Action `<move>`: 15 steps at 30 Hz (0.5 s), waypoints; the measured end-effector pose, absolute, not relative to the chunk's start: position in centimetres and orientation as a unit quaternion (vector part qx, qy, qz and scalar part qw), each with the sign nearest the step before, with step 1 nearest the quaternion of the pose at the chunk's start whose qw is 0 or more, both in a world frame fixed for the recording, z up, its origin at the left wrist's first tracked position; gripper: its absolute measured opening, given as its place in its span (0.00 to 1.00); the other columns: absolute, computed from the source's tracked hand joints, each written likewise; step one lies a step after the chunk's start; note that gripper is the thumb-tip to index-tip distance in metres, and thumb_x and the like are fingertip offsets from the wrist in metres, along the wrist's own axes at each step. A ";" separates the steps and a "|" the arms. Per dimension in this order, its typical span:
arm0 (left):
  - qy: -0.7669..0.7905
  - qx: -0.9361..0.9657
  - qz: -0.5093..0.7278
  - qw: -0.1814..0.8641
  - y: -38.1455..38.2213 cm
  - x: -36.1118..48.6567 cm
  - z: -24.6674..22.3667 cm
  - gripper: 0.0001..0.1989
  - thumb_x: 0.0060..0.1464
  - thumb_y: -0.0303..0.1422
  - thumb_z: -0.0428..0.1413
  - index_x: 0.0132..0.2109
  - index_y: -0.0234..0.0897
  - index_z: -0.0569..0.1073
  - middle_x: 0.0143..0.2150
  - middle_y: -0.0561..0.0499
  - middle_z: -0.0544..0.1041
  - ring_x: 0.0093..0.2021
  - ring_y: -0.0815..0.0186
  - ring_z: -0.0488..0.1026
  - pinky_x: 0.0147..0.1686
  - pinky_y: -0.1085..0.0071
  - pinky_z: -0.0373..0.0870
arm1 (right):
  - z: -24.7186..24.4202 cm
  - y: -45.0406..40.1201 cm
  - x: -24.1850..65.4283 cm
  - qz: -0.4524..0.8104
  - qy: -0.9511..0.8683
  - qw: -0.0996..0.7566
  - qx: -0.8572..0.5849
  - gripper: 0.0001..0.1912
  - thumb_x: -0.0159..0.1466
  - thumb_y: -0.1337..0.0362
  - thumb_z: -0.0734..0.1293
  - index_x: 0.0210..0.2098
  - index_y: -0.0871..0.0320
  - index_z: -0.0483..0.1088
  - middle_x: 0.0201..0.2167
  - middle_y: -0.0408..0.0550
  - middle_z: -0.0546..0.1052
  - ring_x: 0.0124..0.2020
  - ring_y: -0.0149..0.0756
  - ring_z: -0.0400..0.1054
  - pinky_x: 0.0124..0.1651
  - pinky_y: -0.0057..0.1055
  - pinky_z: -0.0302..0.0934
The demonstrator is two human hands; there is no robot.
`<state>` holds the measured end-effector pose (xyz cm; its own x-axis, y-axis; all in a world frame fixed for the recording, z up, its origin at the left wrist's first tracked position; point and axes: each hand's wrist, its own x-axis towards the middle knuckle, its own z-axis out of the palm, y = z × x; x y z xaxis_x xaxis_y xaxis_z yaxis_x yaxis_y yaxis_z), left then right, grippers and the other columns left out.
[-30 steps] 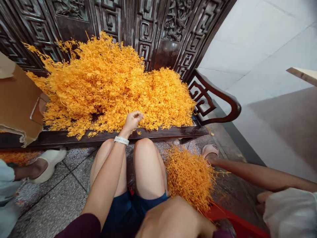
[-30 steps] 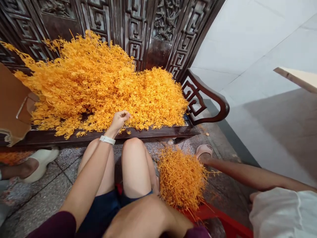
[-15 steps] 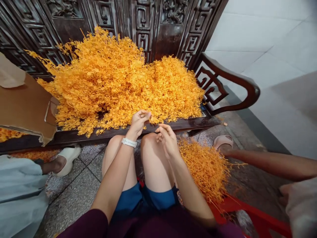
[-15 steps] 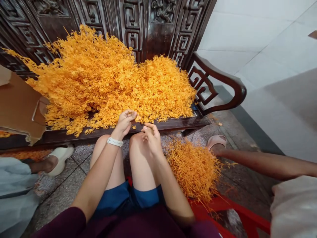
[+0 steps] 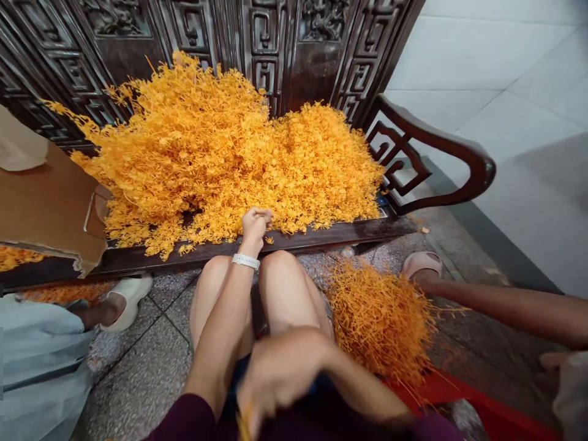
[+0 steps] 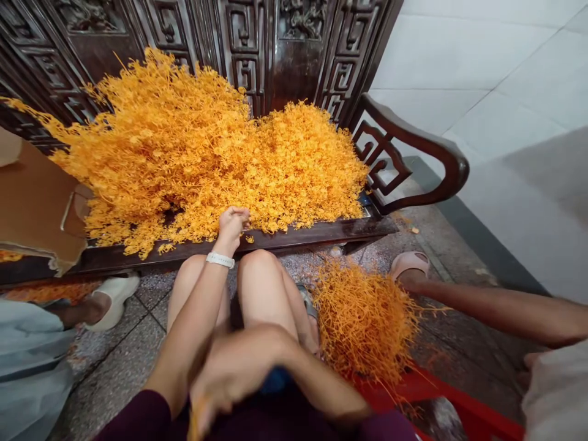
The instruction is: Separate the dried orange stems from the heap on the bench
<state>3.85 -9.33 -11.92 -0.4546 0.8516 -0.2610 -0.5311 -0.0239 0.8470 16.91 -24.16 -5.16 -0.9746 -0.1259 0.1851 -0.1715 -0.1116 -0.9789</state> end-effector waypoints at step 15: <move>0.374 0.185 0.687 0.595 -11.9 2.8 -10.6 0.23 0.38 0.38 0.78 0.36 0.34 0.76 0.33 0.53 0.78 0.28 0.75 0.73 0.29 0.78 0.70 | -5.2 -15.1 20.0 0.778 -0.298 0.449 -0.323 0.12 0.63 0.59 0.75 0.41 0.60 0.76 0.24 0.39 0.71 0.22 0.24 0.59 0.25 0.21 0.58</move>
<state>2.82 -11.88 -10.64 -0.2238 0.9557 -0.1913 -0.6797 -0.0125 0.7333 19.98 -15.08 -5.18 -0.3877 0.8915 -0.2345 -0.5067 -0.4186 -0.7537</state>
